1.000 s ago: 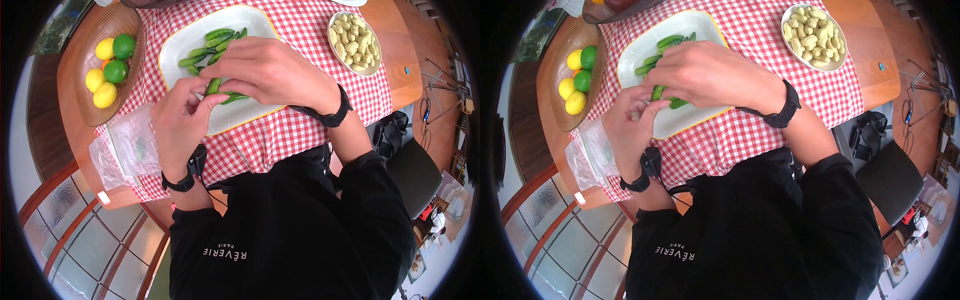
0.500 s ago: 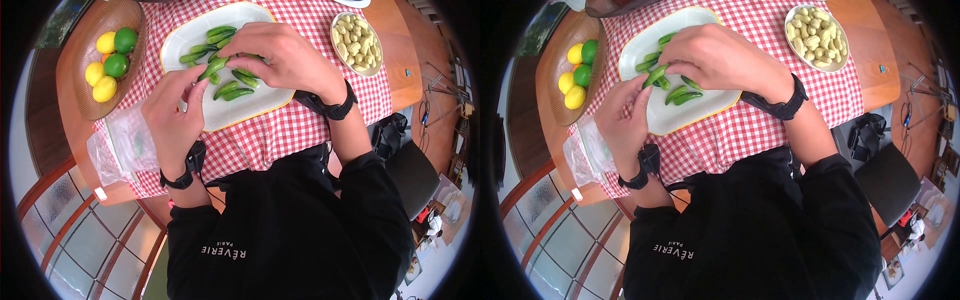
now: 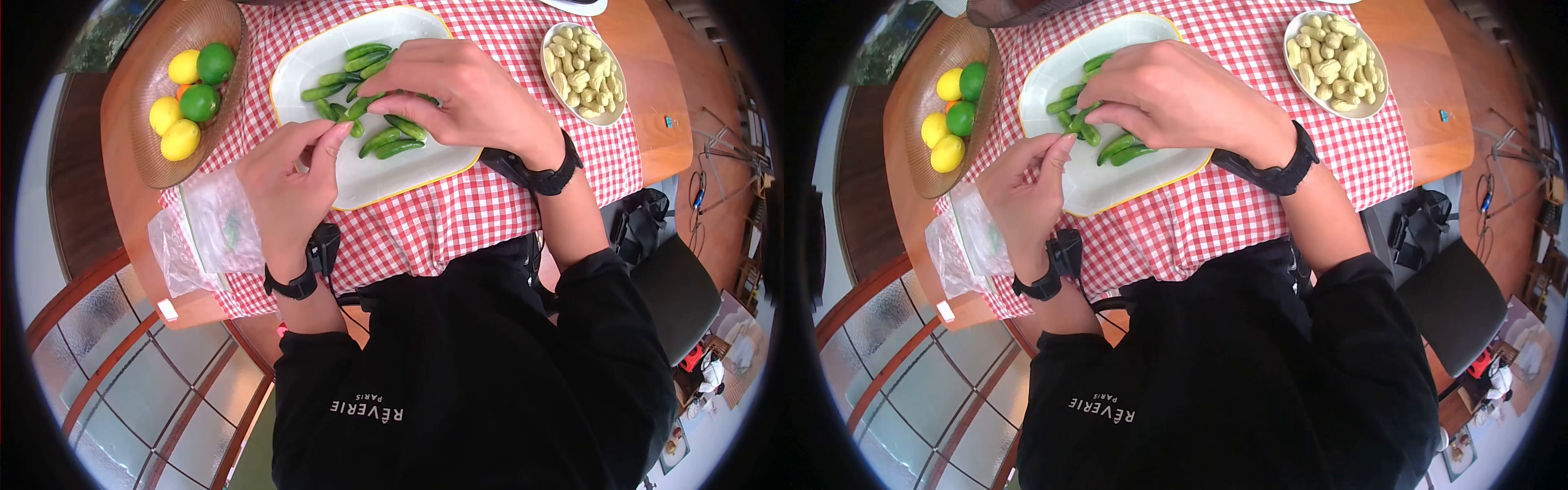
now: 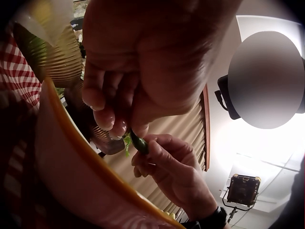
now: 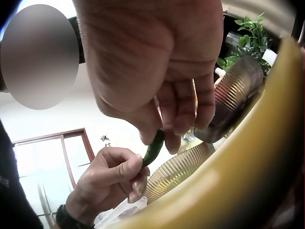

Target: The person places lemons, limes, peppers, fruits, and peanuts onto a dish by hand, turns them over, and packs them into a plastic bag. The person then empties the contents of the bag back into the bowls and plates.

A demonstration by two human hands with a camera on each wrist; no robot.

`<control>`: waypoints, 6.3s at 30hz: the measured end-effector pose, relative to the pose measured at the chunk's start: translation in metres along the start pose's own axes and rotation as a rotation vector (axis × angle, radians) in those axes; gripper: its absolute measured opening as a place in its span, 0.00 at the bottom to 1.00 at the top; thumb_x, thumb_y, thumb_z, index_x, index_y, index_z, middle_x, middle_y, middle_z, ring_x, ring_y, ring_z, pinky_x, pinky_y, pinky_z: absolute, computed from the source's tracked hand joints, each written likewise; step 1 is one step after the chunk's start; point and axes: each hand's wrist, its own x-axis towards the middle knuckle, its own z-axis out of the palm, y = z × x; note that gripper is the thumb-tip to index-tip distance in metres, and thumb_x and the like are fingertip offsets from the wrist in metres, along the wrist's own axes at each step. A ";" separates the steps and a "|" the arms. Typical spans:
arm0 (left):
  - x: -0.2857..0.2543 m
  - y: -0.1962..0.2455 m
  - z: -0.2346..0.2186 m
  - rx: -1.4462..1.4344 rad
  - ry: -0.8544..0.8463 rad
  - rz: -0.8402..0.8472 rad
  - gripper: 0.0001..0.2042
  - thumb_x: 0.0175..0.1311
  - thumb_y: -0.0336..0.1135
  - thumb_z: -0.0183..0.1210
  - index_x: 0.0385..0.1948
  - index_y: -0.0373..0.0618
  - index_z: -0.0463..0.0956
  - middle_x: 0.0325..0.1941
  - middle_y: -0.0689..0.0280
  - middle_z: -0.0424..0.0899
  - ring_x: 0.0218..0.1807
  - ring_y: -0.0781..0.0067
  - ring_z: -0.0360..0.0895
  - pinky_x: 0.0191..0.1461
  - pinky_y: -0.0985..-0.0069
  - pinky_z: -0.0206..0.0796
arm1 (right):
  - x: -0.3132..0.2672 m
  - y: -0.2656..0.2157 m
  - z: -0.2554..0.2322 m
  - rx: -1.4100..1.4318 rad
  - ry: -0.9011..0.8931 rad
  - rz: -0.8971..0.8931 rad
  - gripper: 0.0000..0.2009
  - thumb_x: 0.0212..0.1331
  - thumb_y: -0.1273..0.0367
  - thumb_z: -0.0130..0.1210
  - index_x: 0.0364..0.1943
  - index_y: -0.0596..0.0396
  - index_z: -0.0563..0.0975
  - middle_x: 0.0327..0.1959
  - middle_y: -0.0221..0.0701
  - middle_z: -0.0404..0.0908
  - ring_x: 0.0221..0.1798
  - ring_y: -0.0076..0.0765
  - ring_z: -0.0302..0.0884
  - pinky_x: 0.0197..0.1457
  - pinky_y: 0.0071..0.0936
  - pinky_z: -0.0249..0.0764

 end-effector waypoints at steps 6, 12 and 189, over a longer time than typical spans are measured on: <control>-0.002 -0.005 0.004 -0.055 0.169 -0.004 0.03 0.62 0.23 0.72 0.35 0.37 0.88 0.27 0.63 0.88 0.26 0.77 0.82 0.32 0.78 0.70 | 0.003 0.004 -0.009 -0.065 0.110 -0.047 0.09 0.60 0.74 0.70 0.44 0.56 0.88 0.36 0.36 0.88 0.38 0.44 0.86 0.43 0.38 0.83; 0.011 0.006 0.004 0.063 0.064 0.054 0.10 0.61 0.21 0.69 0.44 0.38 0.86 0.35 0.61 0.87 0.36 0.66 0.85 0.40 0.71 0.74 | -0.005 0.008 -0.013 -0.282 -0.006 0.044 0.08 0.58 0.71 0.67 0.41 0.53 0.87 0.36 0.35 0.87 0.40 0.48 0.86 0.45 0.43 0.82; -0.090 0.008 -0.057 0.716 -0.043 0.098 0.13 0.59 0.15 0.63 0.46 0.33 0.84 0.54 0.55 0.87 0.53 0.50 0.85 0.58 0.60 0.77 | -0.003 -0.009 -0.034 -0.101 0.052 0.014 0.10 0.63 0.65 0.69 0.42 0.57 0.87 0.31 0.39 0.87 0.32 0.50 0.86 0.37 0.41 0.80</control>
